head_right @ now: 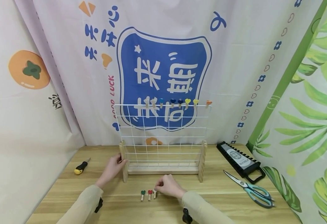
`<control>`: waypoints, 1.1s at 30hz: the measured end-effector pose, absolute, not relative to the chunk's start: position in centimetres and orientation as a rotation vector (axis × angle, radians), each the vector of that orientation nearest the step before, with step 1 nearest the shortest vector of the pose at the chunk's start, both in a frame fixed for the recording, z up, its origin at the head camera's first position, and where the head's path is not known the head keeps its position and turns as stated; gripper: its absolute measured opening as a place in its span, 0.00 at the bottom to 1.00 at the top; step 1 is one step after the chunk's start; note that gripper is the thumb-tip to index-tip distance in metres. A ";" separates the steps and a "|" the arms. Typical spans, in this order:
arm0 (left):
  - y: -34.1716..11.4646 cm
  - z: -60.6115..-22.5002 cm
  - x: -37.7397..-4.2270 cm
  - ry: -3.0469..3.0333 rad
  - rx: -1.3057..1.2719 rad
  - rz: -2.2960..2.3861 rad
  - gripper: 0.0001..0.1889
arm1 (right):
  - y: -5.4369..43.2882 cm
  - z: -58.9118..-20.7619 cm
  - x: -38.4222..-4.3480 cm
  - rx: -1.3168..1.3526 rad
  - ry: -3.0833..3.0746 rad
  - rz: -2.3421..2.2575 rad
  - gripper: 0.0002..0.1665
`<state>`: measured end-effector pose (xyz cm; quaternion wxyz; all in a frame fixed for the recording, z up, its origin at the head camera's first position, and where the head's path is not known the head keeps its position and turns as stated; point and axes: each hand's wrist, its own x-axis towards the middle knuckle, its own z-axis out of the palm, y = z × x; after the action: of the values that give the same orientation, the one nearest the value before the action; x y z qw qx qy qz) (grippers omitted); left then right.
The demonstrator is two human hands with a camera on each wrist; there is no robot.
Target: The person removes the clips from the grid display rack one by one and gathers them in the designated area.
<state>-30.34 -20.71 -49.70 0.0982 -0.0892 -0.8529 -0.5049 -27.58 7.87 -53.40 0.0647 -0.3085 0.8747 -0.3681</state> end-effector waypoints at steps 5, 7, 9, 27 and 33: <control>-20.7 -49.7 -30.4 -2.522 -0.268 -1.483 0.23 | 8.0 -53.6 -27.6 -0.954 2.651 -1.073 0.04; -20.7 -49.7 -30.4 -2.523 -0.264 -1.477 0.23 | 8.0 -53.7 -27.6 -0.961 2.654 -1.062 0.04; -20.7 -49.6 -30.3 -2.525 -0.259 -1.472 0.23 | 8.0 -53.8 -27.7 -0.965 2.653 -1.061 0.04; -20.8 -49.6 -30.3 -2.530 -0.275 -1.447 0.22 | 8.4 -47.1 -28.9 -1.096 2.766 -1.086 0.05; -20.8 -49.8 -30.6 -2.530 -0.279 -1.447 0.23 | 8.2 -40.2 -29.6 -1.279 2.925 -1.148 0.04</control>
<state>-30.59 -20.82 -49.80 0.1066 -0.0949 -0.8593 -0.4912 -29.64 8.18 -40.24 -0.1252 -0.3742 0.8553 -0.3358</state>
